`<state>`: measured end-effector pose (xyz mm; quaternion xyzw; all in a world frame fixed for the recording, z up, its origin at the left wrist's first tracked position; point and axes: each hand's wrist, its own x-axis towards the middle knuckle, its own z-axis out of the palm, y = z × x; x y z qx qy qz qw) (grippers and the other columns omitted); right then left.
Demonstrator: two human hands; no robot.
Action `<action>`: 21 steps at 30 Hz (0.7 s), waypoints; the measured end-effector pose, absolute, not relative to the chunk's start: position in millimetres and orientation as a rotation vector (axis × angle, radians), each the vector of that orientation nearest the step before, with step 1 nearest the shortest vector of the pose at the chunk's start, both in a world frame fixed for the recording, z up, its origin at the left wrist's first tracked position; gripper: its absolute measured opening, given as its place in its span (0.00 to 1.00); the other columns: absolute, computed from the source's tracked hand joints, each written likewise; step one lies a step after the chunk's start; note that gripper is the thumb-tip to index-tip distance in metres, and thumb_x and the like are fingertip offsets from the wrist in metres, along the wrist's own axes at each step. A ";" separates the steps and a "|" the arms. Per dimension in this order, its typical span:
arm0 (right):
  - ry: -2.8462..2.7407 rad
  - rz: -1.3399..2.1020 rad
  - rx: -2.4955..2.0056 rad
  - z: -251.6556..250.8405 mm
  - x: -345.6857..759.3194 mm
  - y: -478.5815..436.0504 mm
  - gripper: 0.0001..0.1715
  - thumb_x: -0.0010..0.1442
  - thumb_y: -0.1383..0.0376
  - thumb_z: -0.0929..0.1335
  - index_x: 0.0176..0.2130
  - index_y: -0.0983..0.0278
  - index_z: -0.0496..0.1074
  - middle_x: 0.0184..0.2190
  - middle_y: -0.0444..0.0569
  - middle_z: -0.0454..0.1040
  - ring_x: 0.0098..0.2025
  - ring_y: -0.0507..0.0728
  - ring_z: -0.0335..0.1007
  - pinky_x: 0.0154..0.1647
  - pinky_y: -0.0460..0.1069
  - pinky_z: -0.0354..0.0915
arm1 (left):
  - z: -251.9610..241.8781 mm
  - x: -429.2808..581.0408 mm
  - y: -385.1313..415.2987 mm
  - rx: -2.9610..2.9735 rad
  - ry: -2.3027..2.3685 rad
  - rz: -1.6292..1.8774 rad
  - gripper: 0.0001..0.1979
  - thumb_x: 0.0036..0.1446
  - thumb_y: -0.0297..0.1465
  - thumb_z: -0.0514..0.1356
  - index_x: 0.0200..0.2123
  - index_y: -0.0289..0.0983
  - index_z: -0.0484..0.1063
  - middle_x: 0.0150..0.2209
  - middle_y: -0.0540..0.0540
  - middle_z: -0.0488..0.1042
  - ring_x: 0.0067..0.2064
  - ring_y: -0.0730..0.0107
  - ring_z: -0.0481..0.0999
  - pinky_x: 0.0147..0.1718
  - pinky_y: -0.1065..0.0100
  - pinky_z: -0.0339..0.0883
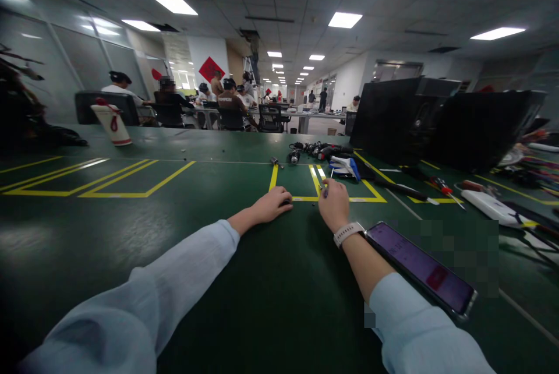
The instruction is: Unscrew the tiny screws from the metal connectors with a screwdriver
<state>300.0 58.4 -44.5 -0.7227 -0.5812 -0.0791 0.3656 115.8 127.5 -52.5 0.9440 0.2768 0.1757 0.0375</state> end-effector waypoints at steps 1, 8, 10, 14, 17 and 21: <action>-1.485 -0.187 -1.881 -46.1 304.8 60.7 0.17 0.56 0.69 0.60 0.45 0.70 0.66 0.42 0.61 0.71 0.48 0.66 0.63 0.45 0.55 0.59 | -52.8 119.5 130.8 2.893 0.833 0.546 0.09 0.57 0.34 0.55 0.38 0.35 0.69 0.39 0.42 0.67 0.42 0.62 0.67 0.43 0.62 0.63; -1.476 -0.040 -1.990 -59.0 316.4 72.3 0.14 0.55 0.67 0.63 0.43 0.66 0.67 0.35 0.57 0.75 0.36 0.63 0.71 0.31 0.50 0.59 | -52.5 123.7 132.3 2.857 0.798 0.711 0.18 0.54 0.36 0.58 0.47 0.36 0.64 0.47 0.41 0.66 0.49 0.61 0.66 0.49 0.61 0.62; -1.457 -0.022 -1.998 -59.5 316.9 71.8 0.12 0.54 0.68 0.64 0.40 0.65 0.67 0.34 0.56 0.75 0.35 0.62 0.71 0.30 0.50 0.58 | -51.9 120.8 126.6 2.840 0.843 0.803 0.20 0.55 0.35 0.57 0.50 0.35 0.61 0.51 0.39 0.63 0.53 0.59 0.63 0.52 0.59 0.59; -1.416 -0.011 -1.970 -56.2 315.6 64.9 0.12 0.52 0.65 0.67 0.39 0.64 0.67 0.35 0.54 0.74 0.36 0.62 0.70 0.30 0.50 0.57 | -51.3 113.3 106.0 2.806 0.917 1.035 0.17 0.57 0.32 0.55 0.49 0.35 0.61 0.51 0.40 0.62 0.54 0.58 0.62 0.54 0.57 0.57; -1.377 -0.018 -1.924 -51.6 308.3 57.3 0.14 0.51 0.63 0.67 0.39 0.64 0.66 0.35 0.54 0.74 0.37 0.62 0.69 0.31 0.50 0.58 | -50.3 103.8 80.1 2.814 0.890 1.048 0.15 0.56 0.30 0.55 0.48 0.35 0.62 0.50 0.40 0.63 0.53 0.59 0.64 0.52 0.58 0.60; -1.374 0.012 -1.789 -43.6 279.1 41.1 0.15 0.52 0.60 0.67 0.39 0.63 0.65 0.34 0.50 0.72 0.35 0.58 0.68 0.32 0.49 0.59 | -45.8 83.0 40.2 2.844 0.843 0.892 0.16 0.55 0.30 0.56 0.48 0.38 0.61 0.53 0.41 0.62 0.54 0.58 0.63 0.52 0.55 0.62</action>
